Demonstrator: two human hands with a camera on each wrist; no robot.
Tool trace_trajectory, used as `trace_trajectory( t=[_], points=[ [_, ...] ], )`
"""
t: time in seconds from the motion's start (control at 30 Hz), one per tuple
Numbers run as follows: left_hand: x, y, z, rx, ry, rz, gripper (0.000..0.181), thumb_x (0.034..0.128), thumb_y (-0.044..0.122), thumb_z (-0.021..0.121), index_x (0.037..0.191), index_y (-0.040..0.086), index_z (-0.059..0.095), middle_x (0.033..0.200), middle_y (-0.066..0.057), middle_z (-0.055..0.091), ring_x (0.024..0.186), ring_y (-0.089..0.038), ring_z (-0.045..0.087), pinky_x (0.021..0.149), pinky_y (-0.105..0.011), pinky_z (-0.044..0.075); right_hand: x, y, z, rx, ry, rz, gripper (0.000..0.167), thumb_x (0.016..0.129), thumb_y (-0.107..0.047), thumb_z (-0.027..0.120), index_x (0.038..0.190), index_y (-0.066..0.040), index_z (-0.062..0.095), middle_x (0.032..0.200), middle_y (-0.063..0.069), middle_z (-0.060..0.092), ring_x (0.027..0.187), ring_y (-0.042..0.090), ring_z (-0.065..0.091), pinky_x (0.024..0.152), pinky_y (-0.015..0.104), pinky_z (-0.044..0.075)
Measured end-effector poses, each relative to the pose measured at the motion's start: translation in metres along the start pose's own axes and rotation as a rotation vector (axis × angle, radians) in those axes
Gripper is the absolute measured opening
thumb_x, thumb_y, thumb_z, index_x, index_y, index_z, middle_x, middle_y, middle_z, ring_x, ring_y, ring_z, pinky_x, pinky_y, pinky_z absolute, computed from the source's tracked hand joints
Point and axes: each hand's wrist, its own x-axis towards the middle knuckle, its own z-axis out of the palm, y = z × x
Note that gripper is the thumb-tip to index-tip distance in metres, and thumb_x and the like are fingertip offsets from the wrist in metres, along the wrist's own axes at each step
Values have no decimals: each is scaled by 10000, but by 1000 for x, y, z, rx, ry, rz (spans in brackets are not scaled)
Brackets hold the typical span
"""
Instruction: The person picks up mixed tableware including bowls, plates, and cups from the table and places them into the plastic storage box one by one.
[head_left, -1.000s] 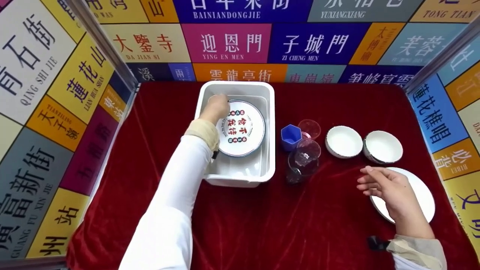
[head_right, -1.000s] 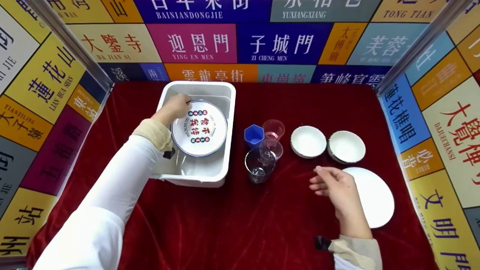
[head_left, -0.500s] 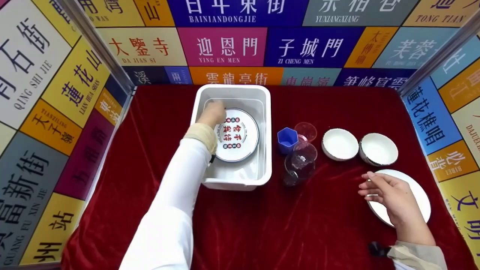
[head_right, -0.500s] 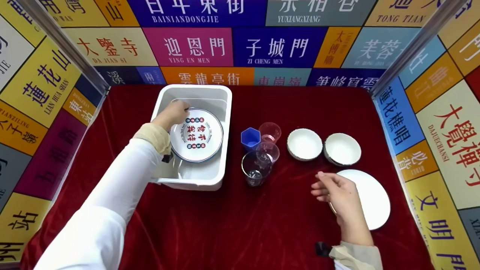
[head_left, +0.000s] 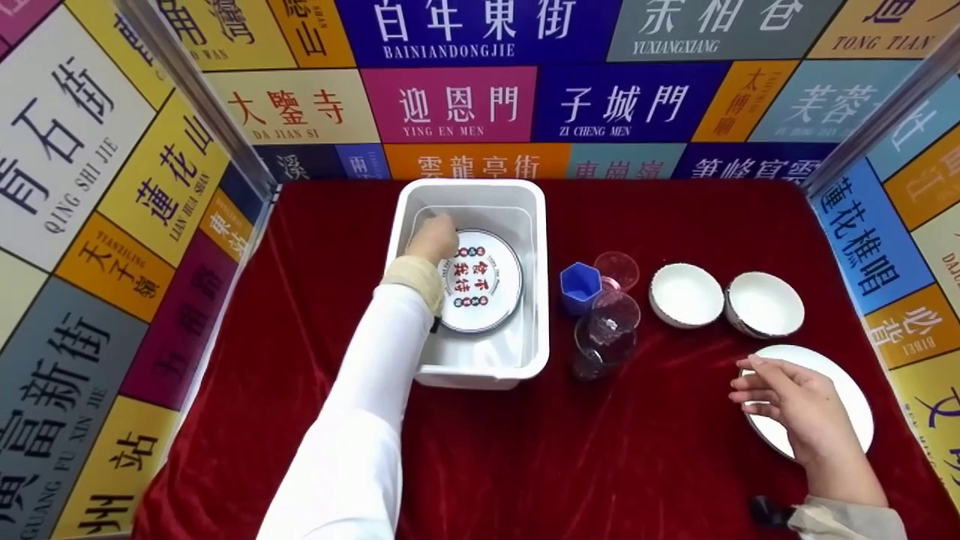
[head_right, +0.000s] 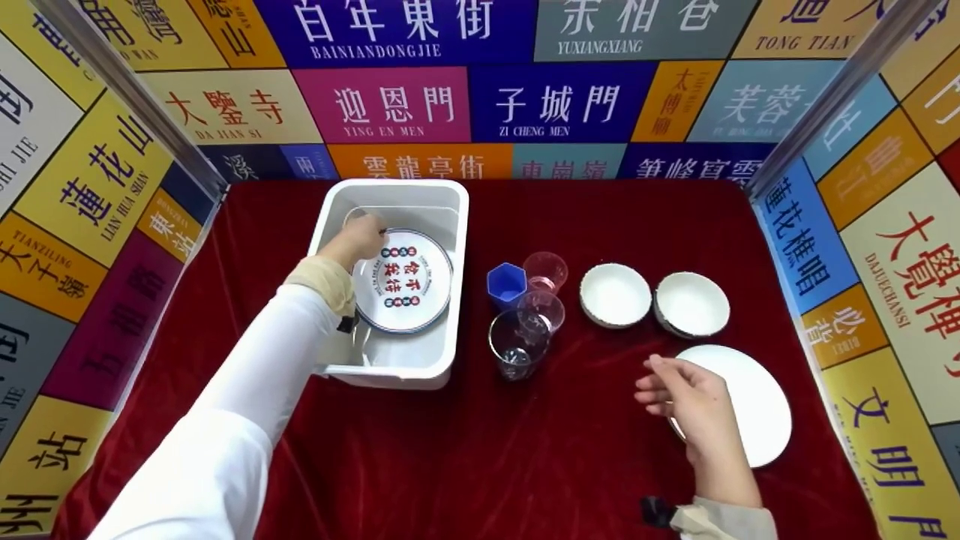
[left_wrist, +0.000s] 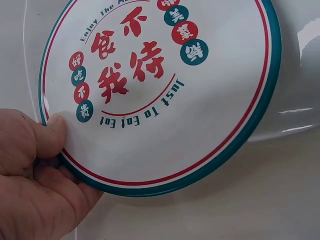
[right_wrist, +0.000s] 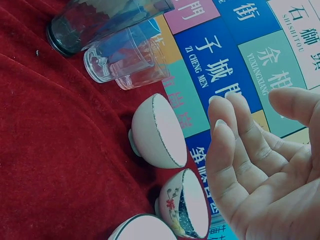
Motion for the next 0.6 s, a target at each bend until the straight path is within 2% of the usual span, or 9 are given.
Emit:
trace_trajectory(
  t=[0.1,0.33,0.6],
  points=[
    [3,0,4,9,-2,0,422,968,13,428,1366,-117,480,1364,-308,569,1299,-392,557,1148,-457,427,-2,-1,-2,1,6,6,184,1025,-278,592,973,-213,755,846,-17,763,762,127,738,670,261,609],
    [6,0,7,16,7,34,311,950,6,451,1190,-50,643,1324,-284,614,1267,-391,585,1120,-461,453,-4,-2,-9,26,41,7,165,1020,-271,602,990,-202,749,815,-18,751,740,132,737,659,263,606],
    [8,-5,16,-33,18,17,321,968,28,454,1197,-8,675,1333,-243,629,1259,-367,596,1102,-461,461,-4,3,-10,22,42,18,168,1024,-278,595,986,-210,745,822,-25,749,750,128,737,665,259,604]
  ],
)
